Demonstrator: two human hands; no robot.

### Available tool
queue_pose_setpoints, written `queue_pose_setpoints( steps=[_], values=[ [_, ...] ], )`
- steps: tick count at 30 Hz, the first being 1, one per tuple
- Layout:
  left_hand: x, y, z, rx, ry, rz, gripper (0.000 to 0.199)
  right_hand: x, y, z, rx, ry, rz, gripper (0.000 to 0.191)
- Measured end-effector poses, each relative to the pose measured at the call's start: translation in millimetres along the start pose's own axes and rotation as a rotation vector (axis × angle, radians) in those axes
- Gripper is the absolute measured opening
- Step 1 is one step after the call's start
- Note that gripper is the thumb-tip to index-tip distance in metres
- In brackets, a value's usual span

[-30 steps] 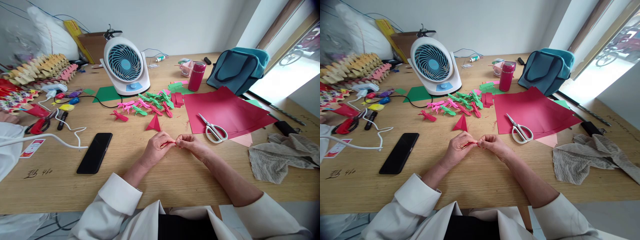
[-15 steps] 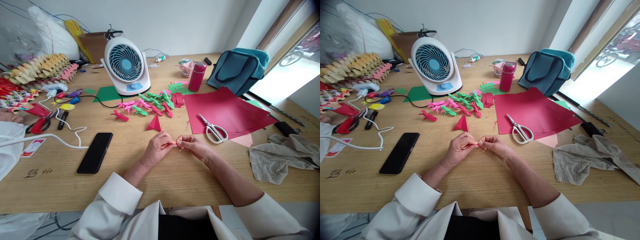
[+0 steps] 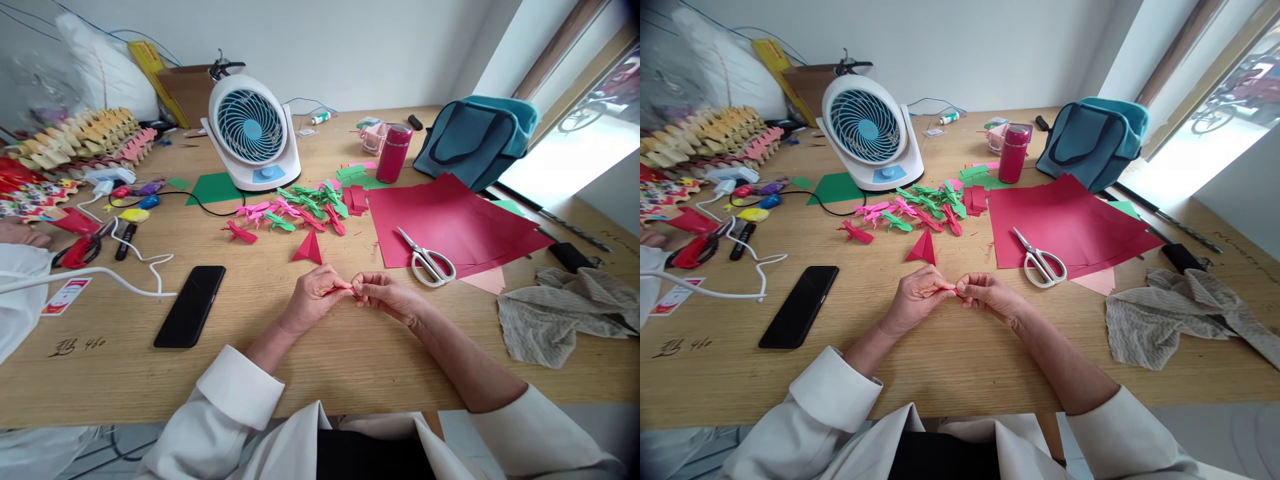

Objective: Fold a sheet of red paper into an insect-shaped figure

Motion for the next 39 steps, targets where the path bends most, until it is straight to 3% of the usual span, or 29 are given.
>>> queue_pose_setpoints(
  steps=[21, 39],
  values=[
    [1, 3, 0.3, -0.023, 0.011, -0.015, 0.008, -2, 2, 1, 0.030, -0.003, -0.004, 0.034],
    [1, -8, -3.0, 0.055, 0.018, 0.096, 0.013, 0, -14, 6, 0.333, 0.068, 0.140, 0.038]
  ],
)
Point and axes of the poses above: each hand's wrist, its own x-axis away from the middle knuckle, its own z-axis out of the back of the hand, y = z × x, the point moved 9 cm from there along -x, towards the middle knuckle, and after that the axes turned 10 degrees about -z, right-handed, at the moved point
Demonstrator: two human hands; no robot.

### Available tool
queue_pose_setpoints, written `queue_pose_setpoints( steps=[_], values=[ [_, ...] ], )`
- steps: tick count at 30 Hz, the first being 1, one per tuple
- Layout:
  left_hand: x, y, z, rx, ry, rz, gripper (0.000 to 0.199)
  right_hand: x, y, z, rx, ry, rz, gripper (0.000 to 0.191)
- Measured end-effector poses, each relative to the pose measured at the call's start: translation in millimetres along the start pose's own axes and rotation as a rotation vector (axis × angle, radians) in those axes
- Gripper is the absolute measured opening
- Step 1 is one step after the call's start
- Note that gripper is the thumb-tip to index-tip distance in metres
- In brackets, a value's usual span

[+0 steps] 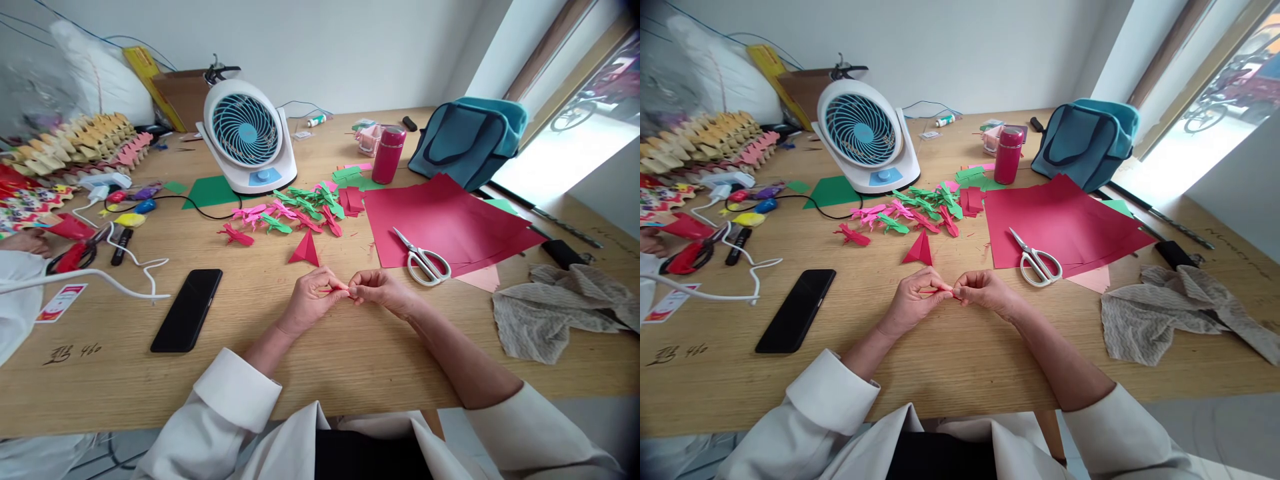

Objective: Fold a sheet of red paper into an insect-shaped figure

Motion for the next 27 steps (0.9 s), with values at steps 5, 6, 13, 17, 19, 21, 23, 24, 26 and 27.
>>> queue_pose_setpoints(
  steps=[5, 6, 13, 17, 19, 21, 23, 24, 26, 27],
  values=[
    [0, -2, -0.7, 0.017, -0.010, 0.019, 0.014, 0, -4, -2, 0.025, -0.007, 0.007, 0.041],
    [-1, -2, -0.7, 0.020, -0.011, 0.023, 0.014, 0, -4, -3, 0.030, -0.005, 0.010, 0.041],
    [-1, -4, -1.3, 0.054, -0.022, 0.059, 0.011, 1, -5, -3, 0.066, 0.011, 0.006, 0.044],
    [0, -6, -2.2, 0.061, -0.030, 0.087, 0.011, 2, -6, -3, 0.094, 0.009, 0.012, 0.044],
    [0, -7, -2.6, 0.069, -0.027, 0.099, 0.011, 1, -5, -3, 0.119, 0.014, 0.015, 0.045],
    [1, -9, -3.1, 0.080, -0.022, 0.108, 0.010, 0, -4, -2, 0.139, 0.022, 0.019, 0.046],
    [1, -10, -3.4, 0.089, -0.019, 0.113, 0.010, -1, -2, -2, 0.151, 0.026, 0.027, 0.047],
    [1, -10, -3.6, 0.091, -0.019, 0.117, 0.009, -1, -1, -2, 0.153, 0.028, 0.030, 0.048],
    [1, -11, -4.1, 0.093, -0.022, 0.129, 0.009, -1, 0, -2, 0.155, 0.035, 0.030, 0.049],
    [1, -11, -4.4, 0.091, -0.025, 0.139, 0.009, -1, 0, -2, 0.157, 0.041, 0.027, 0.049]
  ],
)
Point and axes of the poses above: each hand's wrist, its own x-axis away from the middle knuckle, its own z-axis out of the back of the hand, y = z × x, the point moved 9 cm from there along -x, towards the middle knuckle, and after that the axes turned 10 degrees about -z, right-handed, at the moved point
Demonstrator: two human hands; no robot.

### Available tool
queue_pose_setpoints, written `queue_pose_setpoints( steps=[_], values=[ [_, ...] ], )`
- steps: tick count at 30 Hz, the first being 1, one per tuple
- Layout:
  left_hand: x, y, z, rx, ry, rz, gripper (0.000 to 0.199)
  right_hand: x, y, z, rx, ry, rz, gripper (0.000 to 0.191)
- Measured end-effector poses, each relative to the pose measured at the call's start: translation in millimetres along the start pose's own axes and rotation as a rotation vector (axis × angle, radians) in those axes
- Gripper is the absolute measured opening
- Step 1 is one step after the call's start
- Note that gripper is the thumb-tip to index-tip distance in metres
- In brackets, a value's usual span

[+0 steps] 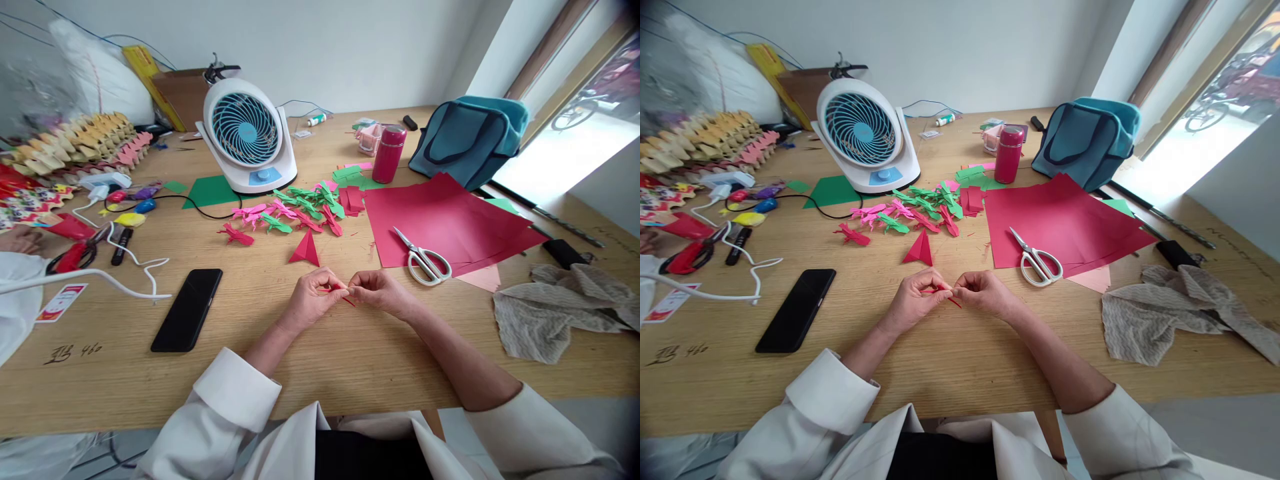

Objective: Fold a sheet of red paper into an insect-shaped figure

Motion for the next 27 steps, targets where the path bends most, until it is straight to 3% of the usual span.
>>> queue_pose_setpoints(
  steps=[15, 22, 27],
  values=[
    [1.2, -0.5, 2.0, -0.011, 0.029, -0.016, 0.009, 0.9, -5.3, -2.6, -0.108, -0.030, 0.038, 0.043],
    [-0.5, 0.5, -0.6, -0.022, -0.011, -0.036, 0.002, -1.7, 1.8, -1.1, -0.024, 0.009, 0.005, 0.044],
    [-0.9, -0.3, -0.5, -0.023, 0.002, -0.041, 0.007, -1.7, 3.4, -1.7, 0.000, 0.011, -0.007, 0.045]
  ],
)
Point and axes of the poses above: each hand's wrist, its own x-axis away from the middle knuckle, its own z-axis out of the back of the hand, y = z × x, the point moved 9 cm from there along -x, towards the middle knuckle, and after that the axes turned 10 degrees about -z, right-handed, at the moved point
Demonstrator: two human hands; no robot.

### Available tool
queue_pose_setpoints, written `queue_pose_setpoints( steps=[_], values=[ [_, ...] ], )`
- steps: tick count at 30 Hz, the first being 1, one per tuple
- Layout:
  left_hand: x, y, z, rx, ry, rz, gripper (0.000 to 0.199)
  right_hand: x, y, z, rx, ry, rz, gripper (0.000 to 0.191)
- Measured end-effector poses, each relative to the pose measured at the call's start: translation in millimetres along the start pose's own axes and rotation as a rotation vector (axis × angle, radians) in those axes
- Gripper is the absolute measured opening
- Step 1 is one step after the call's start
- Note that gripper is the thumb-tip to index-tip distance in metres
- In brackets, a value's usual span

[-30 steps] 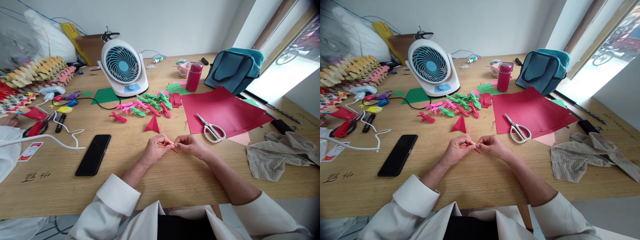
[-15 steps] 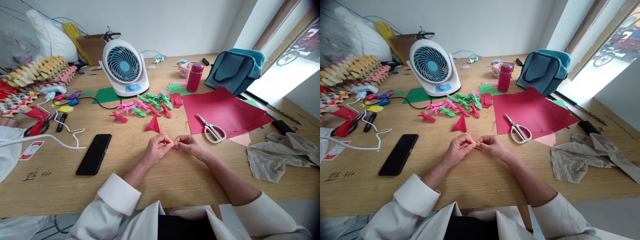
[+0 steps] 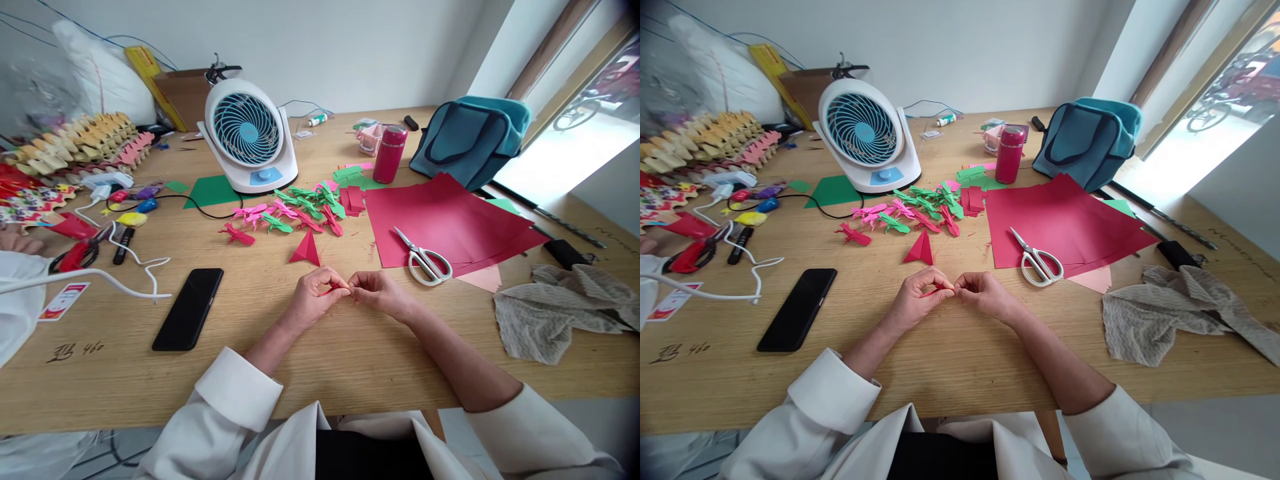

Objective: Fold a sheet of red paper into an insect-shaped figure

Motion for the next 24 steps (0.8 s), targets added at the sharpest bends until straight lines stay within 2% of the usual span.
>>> queue_pose_setpoints(
  steps=[7, 15, 24],
  values=[
    [0, 5, 2.9, -0.008, 0.037, -0.035, 0.009, 2, -1, -2, -0.046, -0.029, -0.011, 0.044],
    [0, 7, 1.4, 0.007, 0.015, -0.051, 0.002, 0, 2, 2, -0.012, -0.012, 0.007, 0.044],
    [0, 10, 5.9, -0.094, 0.020, -0.081, 0.010, 1, -2, 2, -0.114, -0.037, -0.010, 0.044]
  ],
)
Point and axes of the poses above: each hand's wrist, its own x-axis away from the middle knuckle, its own z-axis out of the back of the hand, y = z × x, the point moved 9 cm from there along -x, towards the middle knuckle, and after that the axes turned 10 degrees about -z, right-handed, at the moved point
